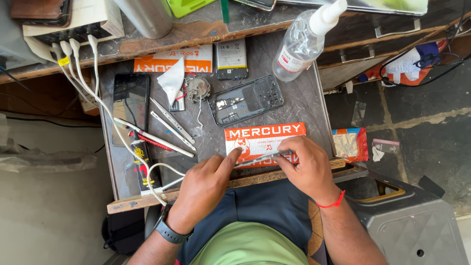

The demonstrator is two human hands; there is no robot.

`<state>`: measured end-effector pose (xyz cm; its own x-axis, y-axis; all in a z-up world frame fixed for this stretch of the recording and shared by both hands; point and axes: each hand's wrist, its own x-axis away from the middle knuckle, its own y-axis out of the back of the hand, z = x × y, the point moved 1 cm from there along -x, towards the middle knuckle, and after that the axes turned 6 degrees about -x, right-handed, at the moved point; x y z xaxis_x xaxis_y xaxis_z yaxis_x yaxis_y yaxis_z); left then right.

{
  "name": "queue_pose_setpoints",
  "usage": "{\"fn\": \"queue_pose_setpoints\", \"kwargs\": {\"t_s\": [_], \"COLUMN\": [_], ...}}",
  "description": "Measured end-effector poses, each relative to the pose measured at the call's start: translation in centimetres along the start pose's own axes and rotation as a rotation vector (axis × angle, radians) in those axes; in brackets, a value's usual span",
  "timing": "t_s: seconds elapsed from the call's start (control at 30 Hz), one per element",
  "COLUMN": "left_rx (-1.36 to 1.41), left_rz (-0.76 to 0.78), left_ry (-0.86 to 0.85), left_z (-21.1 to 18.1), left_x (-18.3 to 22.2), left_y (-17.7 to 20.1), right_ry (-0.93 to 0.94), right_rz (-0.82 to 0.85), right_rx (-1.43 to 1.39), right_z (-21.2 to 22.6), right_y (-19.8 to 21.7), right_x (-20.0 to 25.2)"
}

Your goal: The person repairs a disassembled smartphone by connecting a charging cable to the motherboard and testing the device. They use a metal tool to adjust internal components and a cotton swab to clean the circuit board. The person repeatedly connects and disconnects the cable while manipulating the phone's internal parts.

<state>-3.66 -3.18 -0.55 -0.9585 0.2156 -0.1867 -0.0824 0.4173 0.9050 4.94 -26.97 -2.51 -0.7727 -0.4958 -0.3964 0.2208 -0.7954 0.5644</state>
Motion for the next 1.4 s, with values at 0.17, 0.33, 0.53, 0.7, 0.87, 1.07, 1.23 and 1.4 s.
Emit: {"fn": "queue_pose_setpoints", "kwargs": {"t_s": [0.17, 0.33, 0.53, 0.7, 0.87, 1.07, 1.23, 1.4], "left_rx": [-0.008, -0.100, -0.112, -0.100, -0.078, -0.049, -0.055, -0.045], "left_rz": [-0.219, -0.362, -0.397, -0.379, -0.371, -0.351, -0.368, -0.365], "left_ry": [-0.172, -0.301, -0.337, -0.319, -0.310, -0.303, -0.297, -0.284], "left_z": [0.0, -0.1, 0.1, 0.2, 0.2, 0.2, 0.2, 0.3], "left_x": [0.6, 0.5, 1.0, 1.2, 1.3, 1.4, 1.7, 1.9], "left_y": [0.7, 0.8, 0.5, 0.3, 0.3, 0.9, 0.9, 0.4], "right_ry": [0.321, 0.444, 0.490, 0.482, 0.475, 0.446, 0.442, 0.426], "right_rz": [-0.084, -0.179, -0.201, -0.178, -0.187, -0.166, -0.206, -0.246], "right_rx": [0.037, 0.074, 0.083, 0.078, 0.079, 0.083, 0.100, 0.126], "right_z": [-0.7, -1.1, -1.3, -1.4, -1.6, -1.6, -1.0, -1.1], "right_y": [-0.2, -0.3, -0.6, -0.5, -0.7, -0.4, -0.8, -1.2], "right_x": [0.9, 1.8, 2.2, 2.4, 2.5, 2.5, 2.3, 2.6]}}
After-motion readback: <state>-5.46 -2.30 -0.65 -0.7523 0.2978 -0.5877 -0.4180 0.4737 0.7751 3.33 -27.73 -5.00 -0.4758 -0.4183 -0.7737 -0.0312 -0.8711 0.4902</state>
